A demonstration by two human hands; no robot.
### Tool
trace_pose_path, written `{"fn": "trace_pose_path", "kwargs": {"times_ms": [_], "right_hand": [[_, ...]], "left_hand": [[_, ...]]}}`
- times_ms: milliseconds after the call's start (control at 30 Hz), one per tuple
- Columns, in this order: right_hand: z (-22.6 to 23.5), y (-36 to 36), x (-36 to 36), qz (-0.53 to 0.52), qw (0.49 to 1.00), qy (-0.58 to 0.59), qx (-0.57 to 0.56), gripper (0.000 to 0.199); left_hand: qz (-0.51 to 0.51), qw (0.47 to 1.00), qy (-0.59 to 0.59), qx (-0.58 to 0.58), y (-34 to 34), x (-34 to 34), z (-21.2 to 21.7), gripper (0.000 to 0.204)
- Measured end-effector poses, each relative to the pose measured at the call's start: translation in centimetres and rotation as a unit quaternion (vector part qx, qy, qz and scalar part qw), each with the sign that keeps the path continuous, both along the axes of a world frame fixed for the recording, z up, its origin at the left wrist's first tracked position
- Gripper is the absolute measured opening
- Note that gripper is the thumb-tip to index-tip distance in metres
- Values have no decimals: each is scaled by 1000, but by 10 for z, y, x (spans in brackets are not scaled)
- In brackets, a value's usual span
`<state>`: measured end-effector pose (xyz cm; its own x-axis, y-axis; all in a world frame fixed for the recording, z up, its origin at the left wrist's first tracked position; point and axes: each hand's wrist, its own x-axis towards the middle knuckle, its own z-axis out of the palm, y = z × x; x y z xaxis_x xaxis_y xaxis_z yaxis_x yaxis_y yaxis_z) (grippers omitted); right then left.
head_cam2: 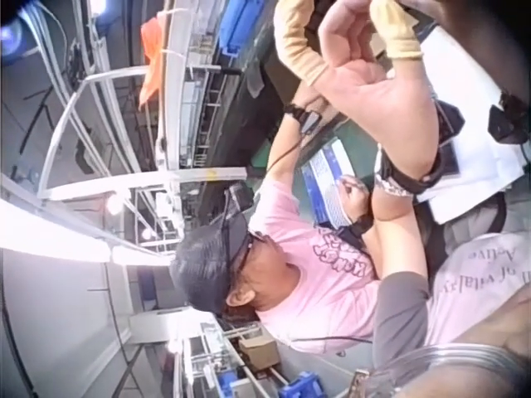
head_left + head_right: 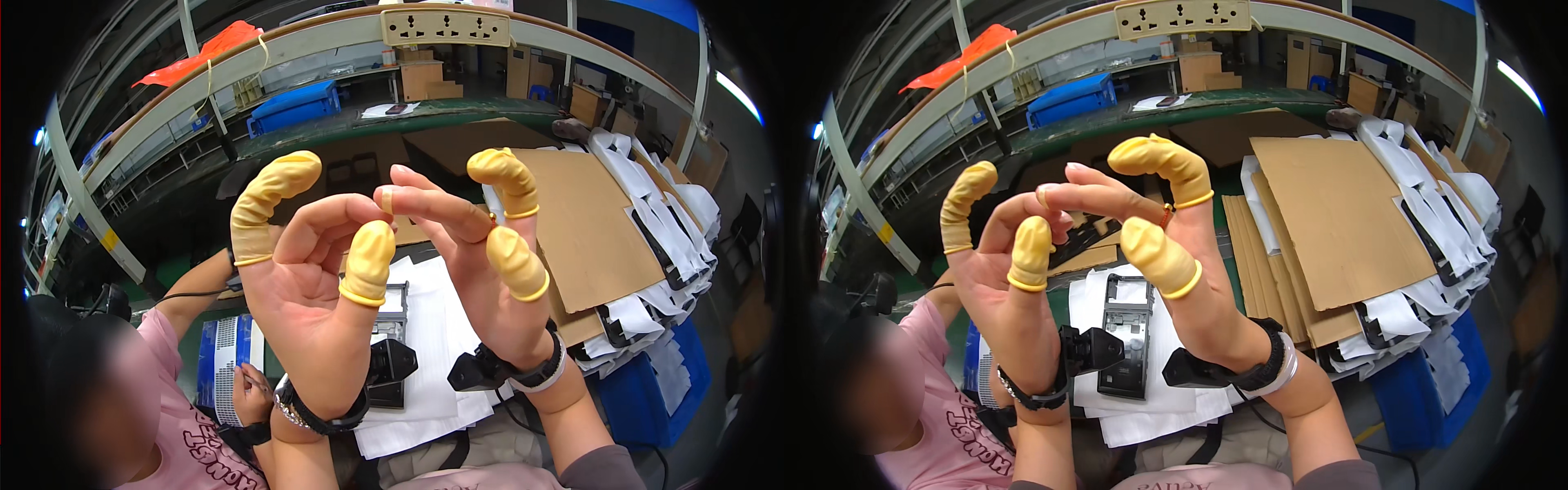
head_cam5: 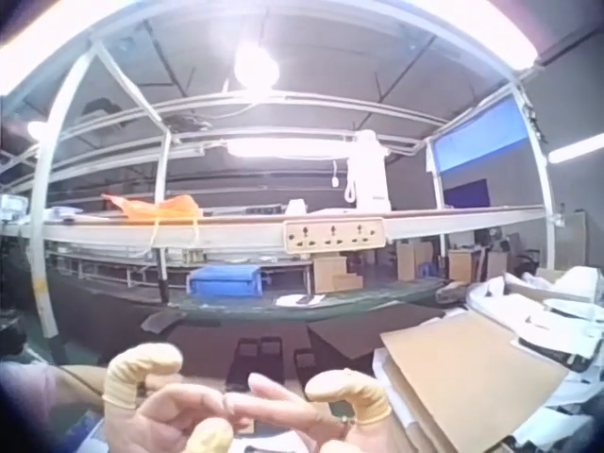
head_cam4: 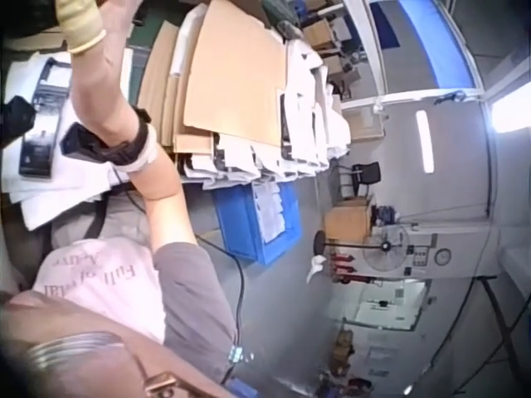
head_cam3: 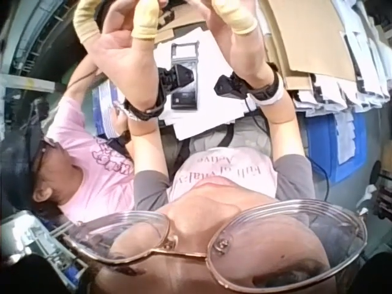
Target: Manually assemble and check plastic components of a device housing at a manufacturing station.
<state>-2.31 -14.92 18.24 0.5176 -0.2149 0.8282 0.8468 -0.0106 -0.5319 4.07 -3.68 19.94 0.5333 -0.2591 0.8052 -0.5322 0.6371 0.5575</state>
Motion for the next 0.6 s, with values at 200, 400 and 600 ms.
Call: {"fn": "trace_pose_path", "kwargs": {"times_ms": [200, 400, 600], "right_hand": [[-6, -1, -6, -41, 998, -26, -46, 50], [-14, -5, -27, -248, 948, -42, -195, 37], [-12, -16, -45, -376, 897, -67, -224, 29]], "left_hand": [[-34, 999, 16, 2, 1, -3, -2, 59], [-88, 994, 52, 38, 1, -3, -4, 64], [-99, 993, -23, 66, -6, -8, -11, 73]]}}
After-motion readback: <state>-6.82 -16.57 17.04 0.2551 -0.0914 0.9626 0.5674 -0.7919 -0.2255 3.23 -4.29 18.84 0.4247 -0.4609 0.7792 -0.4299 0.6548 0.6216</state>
